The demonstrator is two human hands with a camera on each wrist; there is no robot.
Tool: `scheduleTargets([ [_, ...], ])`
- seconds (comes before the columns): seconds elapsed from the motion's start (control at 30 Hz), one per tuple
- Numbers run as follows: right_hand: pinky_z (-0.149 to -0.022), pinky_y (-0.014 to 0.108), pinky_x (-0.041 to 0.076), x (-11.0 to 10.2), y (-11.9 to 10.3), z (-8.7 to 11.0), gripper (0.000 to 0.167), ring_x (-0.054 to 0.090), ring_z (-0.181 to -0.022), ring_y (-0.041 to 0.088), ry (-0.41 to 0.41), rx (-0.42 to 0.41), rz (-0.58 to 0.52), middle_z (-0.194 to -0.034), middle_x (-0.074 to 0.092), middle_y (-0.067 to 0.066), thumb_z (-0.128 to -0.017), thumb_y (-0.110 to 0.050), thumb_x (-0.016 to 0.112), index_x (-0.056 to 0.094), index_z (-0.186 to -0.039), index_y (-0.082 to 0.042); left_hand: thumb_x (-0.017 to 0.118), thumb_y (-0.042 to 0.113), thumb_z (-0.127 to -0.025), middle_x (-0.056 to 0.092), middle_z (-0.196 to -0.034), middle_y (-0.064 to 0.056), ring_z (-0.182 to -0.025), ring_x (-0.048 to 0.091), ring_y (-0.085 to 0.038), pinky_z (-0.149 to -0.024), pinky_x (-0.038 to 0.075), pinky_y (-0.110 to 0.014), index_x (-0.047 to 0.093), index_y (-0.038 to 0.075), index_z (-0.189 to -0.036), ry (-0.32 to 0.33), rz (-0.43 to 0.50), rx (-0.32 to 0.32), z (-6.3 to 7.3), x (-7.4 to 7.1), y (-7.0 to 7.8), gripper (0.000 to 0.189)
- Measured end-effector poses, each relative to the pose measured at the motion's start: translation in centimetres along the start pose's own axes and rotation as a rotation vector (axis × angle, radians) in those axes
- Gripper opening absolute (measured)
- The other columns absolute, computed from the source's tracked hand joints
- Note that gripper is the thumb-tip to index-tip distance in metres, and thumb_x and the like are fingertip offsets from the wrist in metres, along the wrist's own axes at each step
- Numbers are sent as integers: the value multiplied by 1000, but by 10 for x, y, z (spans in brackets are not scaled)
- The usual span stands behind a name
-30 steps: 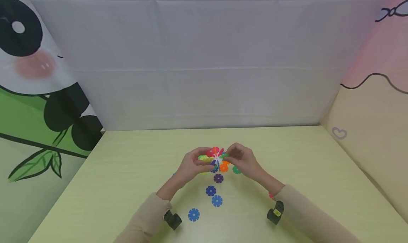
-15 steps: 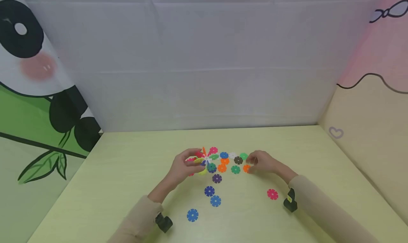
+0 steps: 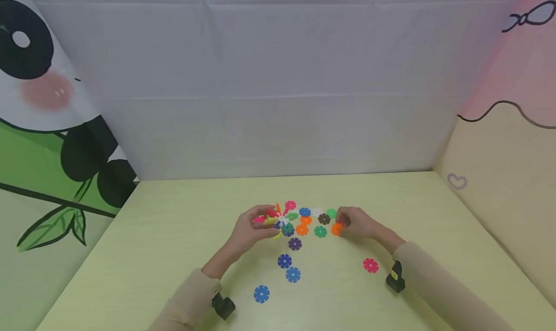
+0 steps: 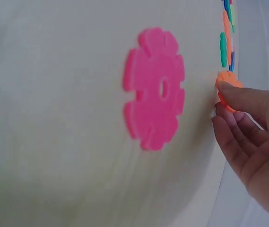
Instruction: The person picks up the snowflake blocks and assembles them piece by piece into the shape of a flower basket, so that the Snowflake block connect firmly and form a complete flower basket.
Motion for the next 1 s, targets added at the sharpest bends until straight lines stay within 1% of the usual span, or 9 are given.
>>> scheduleTargets([
  [0.13,-73,25,53,1,-12,3,17,59,-81,16,67,-63,12,-90,67,8,-82,6,70,60,-90,-4,72,5,-87,57,-132,-24,-114,67,-38,-88,59,-35,54,2,-135,0,27,21,-1,5,3,52],
  [0.23,-71,23,55,3,-34,9,13,64,-81,18,178,-106,-18,-90,69,11,-85,6,68,61,-92,-3,72,4,-87,56,-131,-25,-114,67,-39,-88,59,-35,53,1,-136,-7,52,34,-2,9,7,52],
  [0.37,-70,18,56,12,-73,17,11,67,-79,19,357,-153,-120,-90,72,12,-86,2,70,64,-94,-2,72,2,-86,57,-130,-24,-114,67,-39,-88,59,-36,54,2,-135,16,77,31,-4,14,11,52],
  [0.43,-70,18,55,17,-89,20,12,67,-77,19,425,-185,-165,-90,73,11,-85,1,71,64,-94,-3,72,1,-86,58,-129,-22,-113,67,-38,-88,59,-37,55,3,-135,36,88,29,-4,16,12,51],
  [0.5,-68,18,55,22,-100,22,12,67,-74,16,475,-217,-196,-89,74,11,-85,1,72,65,-94,-3,72,1,-86,57,-130,-22,-112,68,-38,-88,60,-38,55,3,-135,49,96,30,-5,18,13,51],
  [0.6,-67,18,55,28,-108,22,11,66,-72,12,516,-246,-229,-88,74,12,-86,2,71,65,-94,-3,71,1,-87,57,-130,-22,-112,67,-39,-87,60,-38,55,3,-135,61,108,36,-5,19,15,51],
  [0.8,-65,17,54,37,-111,19,11,64,-71,10,587,-297,-249,-87,73,12,-86,2,72,65,-94,-2,71,1,-87,56,-130,-21,-112,68,-39,-87,60,-38,55,4,-135,79,119,30,-4,20,16,51],
  [0.9,-64,17,53,41,-112,19,13,62,-71,6,618,-296,-240,-86,73,10,-84,2,73,66,-93,-3,72,3,-87,56,-132,-21,-112,68,-38,-88,59,-38,55,5,-136,68,122,23,-2,20,16,52],
  [1.0,-65,17,54,43,-115,19,14,64,-71,8,644,-291,-230,-85,73,10,-83,4,73,66,-93,-2,72,5,-87,56,-134,-21,-113,68,-37,-89,59,-38,55,6,-136,65,133,22,-1,21,15,52],
])
Point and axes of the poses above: each hand's wrist, its own z-axis away from the middle knuckle, its own x-axis out of the palm, y = z × x, the point moved 1 cm from there along -z, towards the middle knuckle
